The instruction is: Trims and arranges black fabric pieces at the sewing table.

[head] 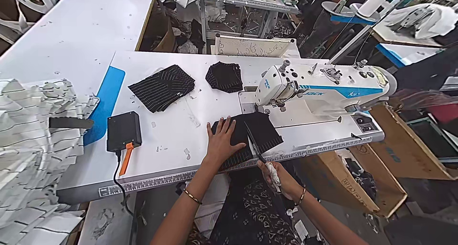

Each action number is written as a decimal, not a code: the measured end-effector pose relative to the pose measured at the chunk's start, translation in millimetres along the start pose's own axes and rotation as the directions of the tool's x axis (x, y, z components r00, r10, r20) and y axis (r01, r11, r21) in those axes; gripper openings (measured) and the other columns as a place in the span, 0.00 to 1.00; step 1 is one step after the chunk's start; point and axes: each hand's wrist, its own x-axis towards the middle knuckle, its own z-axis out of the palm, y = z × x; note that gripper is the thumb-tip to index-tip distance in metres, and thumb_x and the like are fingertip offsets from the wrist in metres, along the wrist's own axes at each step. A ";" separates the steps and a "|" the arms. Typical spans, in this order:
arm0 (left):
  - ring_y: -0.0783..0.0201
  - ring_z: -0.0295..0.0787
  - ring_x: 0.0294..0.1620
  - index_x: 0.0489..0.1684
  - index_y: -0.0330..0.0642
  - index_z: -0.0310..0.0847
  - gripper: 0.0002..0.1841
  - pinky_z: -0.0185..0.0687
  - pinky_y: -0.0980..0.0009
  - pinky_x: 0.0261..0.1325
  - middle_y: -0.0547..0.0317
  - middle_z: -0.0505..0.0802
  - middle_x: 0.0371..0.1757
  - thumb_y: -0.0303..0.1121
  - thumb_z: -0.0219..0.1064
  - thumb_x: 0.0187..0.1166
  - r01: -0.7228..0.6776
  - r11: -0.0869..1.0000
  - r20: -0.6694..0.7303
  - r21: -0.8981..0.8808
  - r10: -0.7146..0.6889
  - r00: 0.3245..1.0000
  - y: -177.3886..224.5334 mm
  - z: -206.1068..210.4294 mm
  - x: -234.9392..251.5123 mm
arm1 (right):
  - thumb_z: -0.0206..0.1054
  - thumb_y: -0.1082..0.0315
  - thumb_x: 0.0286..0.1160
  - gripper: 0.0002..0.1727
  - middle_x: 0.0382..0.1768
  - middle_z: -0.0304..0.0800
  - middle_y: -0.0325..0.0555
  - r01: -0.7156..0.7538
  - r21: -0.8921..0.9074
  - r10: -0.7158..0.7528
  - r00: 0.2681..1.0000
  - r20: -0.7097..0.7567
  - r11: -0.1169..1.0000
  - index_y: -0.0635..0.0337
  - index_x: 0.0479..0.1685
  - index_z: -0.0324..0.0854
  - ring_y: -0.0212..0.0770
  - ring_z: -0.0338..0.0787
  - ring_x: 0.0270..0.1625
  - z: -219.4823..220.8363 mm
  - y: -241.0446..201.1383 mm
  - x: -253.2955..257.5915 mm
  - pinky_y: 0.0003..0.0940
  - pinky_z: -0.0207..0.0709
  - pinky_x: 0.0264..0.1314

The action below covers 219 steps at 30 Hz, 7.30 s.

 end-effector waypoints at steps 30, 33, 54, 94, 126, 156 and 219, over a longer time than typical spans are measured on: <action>0.36 0.84 0.70 0.68 0.35 0.84 0.22 0.62 0.29 0.73 0.38 0.90 0.66 0.40 0.59 0.83 -0.107 0.987 -0.515 -0.117 0.031 0.856 -3.2 14.9 -14.6 | 0.50 0.52 0.95 0.22 0.14 0.73 0.30 0.095 0.230 -0.102 0.995 0.019 0.969 0.53 0.29 0.74 0.22 0.72 0.12 -1.0 -5.3 0.4 0.15 0.67 0.13; 0.31 0.86 0.61 0.62 0.37 0.88 0.17 0.73 0.31 0.62 0.34 0.90 0.57 0.37 0.63 0.83 -0.067 0.978 -0.410 -0.197 -0.020 0.912 26.2 16.7 -42.0 | 0.45 0.50 0.95 0.23 0.14 0.73 0.30 0.091 0.311 -0.116 0.991 0.065 0.946 0.54 0.33 0.74 0.22 0.72 0.12 -3.1 0.3 -6.0 0.15 0.68 0.13; 0.49 0.50 0.95 0.90 0.50 0.64 0.36 0.26 0.24 0.86 0.58 0.69 0.91 0.23 0.62 0.76 -0.377 0.914 0.240 -0.148 0.403 0.883 20.4 -41.8 21.0 | 0.51 0.50 0.90 0.20 0.16 0.77 0.28 0.083 0.332 -0.113 0.991 0.074 0.940 0.52 0.32 0.76 0.20 0.75 0.14 2.1 72.4 -62.7 0.13 0.70 0.17; 0.64 0.93 0.58 0.46 0.31 0.91 0.09 0.89 0.70 0.60 0.47 0.94 0.58 0.19 0.64 0.77 -0.295 0.719 -0.482 -0.629 -0.063 0.874 -36.4 -47.8 -29.8 | 0.59 0.46 0.86 0.20 0.16 0.78 0.28 0.089 0.359 -0.171 0.964 0.204 0.929 0.50 0.30 0.76 0.20 0.75 0.13 56.0 57.6 -30.7 0.14 0.69 0.16; 0.58 0.89 0.64 0.36 0.29 0.91 0.07 0.83 0.68 0.69 0.38 0.91 0.62 0.19 0.67 0.70 -0.299 0.745 -0.503 -0.596 -0.056 0.863 -38.9 14.1 -53.6 | 0.60 0.36 0.81 0.23 0.17 0.74 0.23 -0.203 0.603 -0.187 0.833 0.520 0.772 0.44 0.32 0.79 0.17 0.72 0.14 55.9 34.5 -25.9 0.11 0.66 0.17; 0.35 0.80 0.75 0.61 0.32 0.87 0.15 0.68 0.38 0.79 0.34 0.86 0.70 0.30 0.63 0.83 0.030 0.936 -0.407 -0.349 -0.181 0.895 -61.9 -12.5 -65.2 | 0.52 0.48 0.91 0.21 0.15 0.74 0.28 0.117 0.406 -0.145 0.989 0.039 0.906 0.52 0.34 0.76 0.19 0.71 0.11 16.0 30.9 -27.2 0.13 0.68 0.14; 0.78 0.73 0.08 0.44 0.35 0.88 0.09 0.68 0.81 0.14 0.67 0.85 0.15 0.33 0.69 0.83 0.445 0.568 0.390 -0.693 -0.225 0.893 -58.0 -49.7 -48.3 | 0.54 0.55 0.92 0.21 0.15 0.76 0.30 -0.019 0.069 0.002 0.973 0.230 0.997 0.53 0.27 0.75 0.22 0.74 0.13 84.4 11.8 4.3 0.16 0.68 0.16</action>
